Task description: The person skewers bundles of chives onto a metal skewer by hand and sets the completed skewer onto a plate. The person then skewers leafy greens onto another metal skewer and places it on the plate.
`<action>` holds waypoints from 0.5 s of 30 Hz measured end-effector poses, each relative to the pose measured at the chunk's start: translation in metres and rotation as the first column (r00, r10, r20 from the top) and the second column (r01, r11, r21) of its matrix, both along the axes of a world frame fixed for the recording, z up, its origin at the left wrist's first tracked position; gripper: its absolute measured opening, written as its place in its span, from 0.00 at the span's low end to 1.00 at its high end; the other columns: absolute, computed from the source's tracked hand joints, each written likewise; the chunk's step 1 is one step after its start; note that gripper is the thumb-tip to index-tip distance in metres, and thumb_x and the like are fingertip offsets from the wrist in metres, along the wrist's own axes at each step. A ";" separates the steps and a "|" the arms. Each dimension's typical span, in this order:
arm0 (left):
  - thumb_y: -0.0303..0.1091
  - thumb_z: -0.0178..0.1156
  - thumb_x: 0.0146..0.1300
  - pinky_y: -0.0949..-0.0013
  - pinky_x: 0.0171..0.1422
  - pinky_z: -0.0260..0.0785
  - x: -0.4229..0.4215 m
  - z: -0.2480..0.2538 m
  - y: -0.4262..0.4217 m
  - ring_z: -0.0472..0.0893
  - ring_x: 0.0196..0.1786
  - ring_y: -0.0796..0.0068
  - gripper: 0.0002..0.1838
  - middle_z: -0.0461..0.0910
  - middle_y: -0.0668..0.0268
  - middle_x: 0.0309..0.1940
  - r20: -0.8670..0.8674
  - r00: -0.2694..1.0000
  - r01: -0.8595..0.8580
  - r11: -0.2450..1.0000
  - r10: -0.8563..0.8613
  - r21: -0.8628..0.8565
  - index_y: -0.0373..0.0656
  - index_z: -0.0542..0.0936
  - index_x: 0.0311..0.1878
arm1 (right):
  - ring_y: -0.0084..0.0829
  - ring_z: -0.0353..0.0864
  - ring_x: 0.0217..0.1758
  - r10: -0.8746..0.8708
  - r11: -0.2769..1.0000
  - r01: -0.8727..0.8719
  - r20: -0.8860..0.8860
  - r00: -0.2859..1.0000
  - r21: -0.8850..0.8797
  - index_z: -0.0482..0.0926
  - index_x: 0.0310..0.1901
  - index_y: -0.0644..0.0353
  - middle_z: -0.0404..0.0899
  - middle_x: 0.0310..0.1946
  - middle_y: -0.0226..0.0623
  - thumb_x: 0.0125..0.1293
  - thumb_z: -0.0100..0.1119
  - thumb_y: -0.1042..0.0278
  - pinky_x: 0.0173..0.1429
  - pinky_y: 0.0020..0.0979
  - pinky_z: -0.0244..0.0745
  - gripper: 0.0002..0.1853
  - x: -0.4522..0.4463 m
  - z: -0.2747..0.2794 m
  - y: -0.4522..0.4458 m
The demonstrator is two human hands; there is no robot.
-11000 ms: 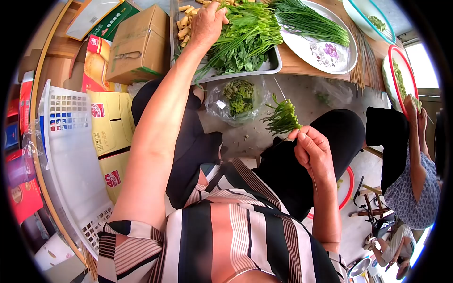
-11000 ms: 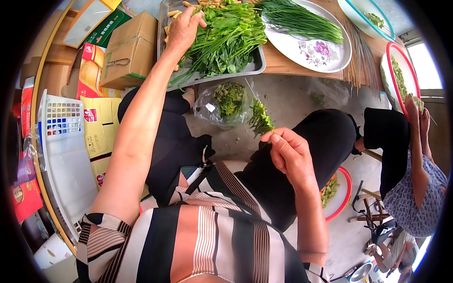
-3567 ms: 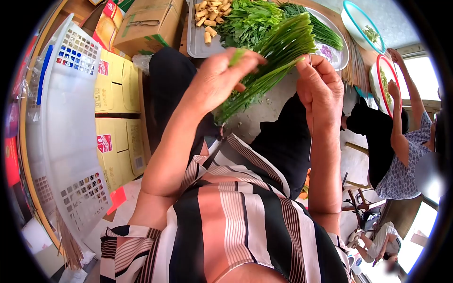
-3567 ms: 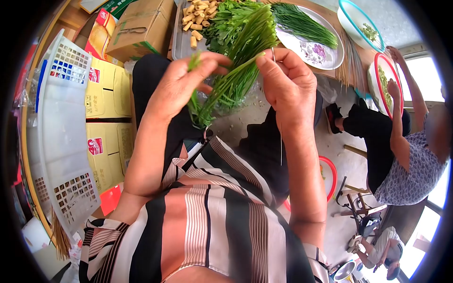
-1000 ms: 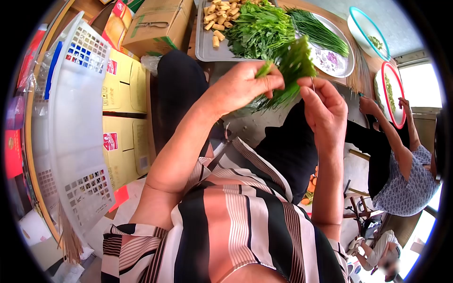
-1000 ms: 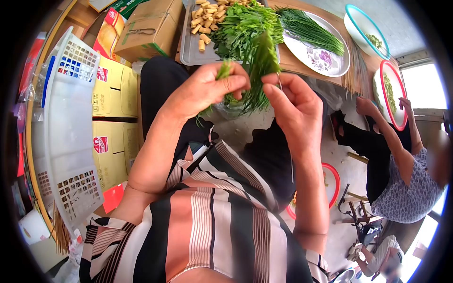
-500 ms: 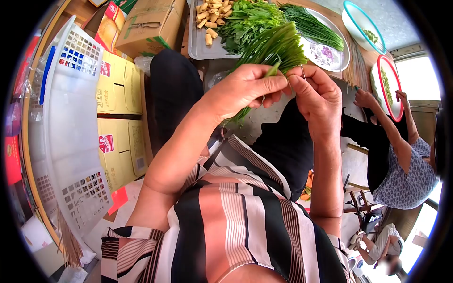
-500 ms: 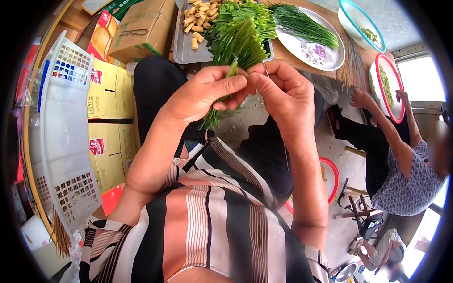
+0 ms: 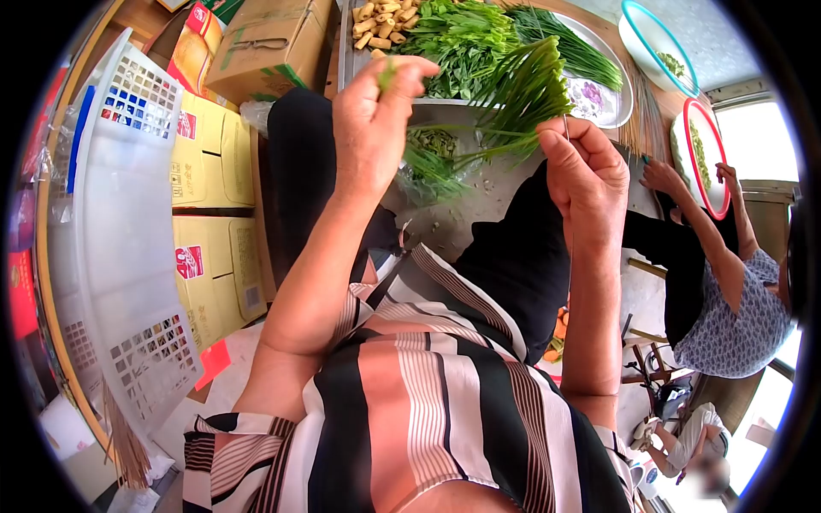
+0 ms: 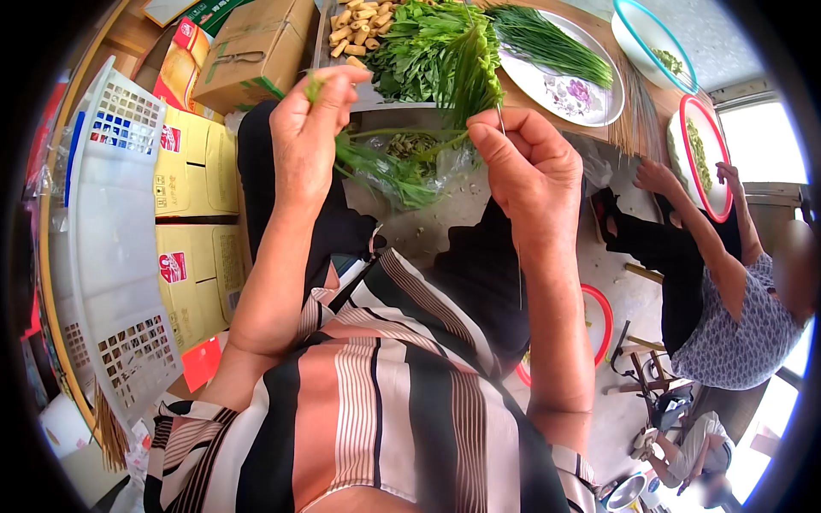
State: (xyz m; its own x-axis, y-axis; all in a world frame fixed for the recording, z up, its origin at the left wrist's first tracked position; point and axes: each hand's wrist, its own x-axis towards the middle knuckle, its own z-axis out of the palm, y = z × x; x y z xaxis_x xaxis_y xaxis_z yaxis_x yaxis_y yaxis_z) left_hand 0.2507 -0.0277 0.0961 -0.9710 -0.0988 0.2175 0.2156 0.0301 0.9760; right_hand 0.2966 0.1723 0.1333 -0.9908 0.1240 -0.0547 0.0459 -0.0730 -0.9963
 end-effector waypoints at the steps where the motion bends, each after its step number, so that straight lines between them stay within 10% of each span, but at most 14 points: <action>1: 0.36 0.57 0.68 0.79 0.43 0.68 0.002 0.002 0.003 0.76 0.37 0.82 0.10 0.80 0.69 0.34 0.001 1.000 -0.002 1.000 0.002 0.001 0.40 0.83 0.41 | 0.08 0.51 0.12 0.007 1.000 -0.007 -0.004 1.000 0.008 0.79 0.39 0.63 0.63 0.14 0.16 0.65 0.60 0.72 0.16 0.16 0.42 0.05 0.000 0.000 0.000; 3: 0.30 0.62 0.64 0.81 0.44 0.68 0.007 0.005 0.017 0.77 0.38 0.84 0.06 0.80 0.71 0.35 -0.147 0.958 0.214 0.954 -0.247 -0.210 0.38 0.83 0.40 | 0.08 0.53 0.13 0.026 1.000 -0.026 -0.005 1.000 -0.004 0.79 0.39 0.64 0.66 0.15 0.17 0.64 0.61 0.72 0.17 0.16 0.43 0.06 -0.002 -0.001 -0.001; 15: 0.32 0.62 0.62 0.87 0.22 0.52 0.006 0.006 0.027 0.78 0.31 0.86 0.08 0.83 0.65 0.34 0.223 0.814 0.421 0.809 -0.537 0.410 0.40 0.79 0.42 | 0.09 0.52 0.12 0.034 0.998 -0.035 0.028 0.999 0.052 0.78 0.43 0.66 0.62 0.12 0.18 0.70 0.53 0.67 0.16 0.17 0.41 0.10 0.005 0.002 -0.001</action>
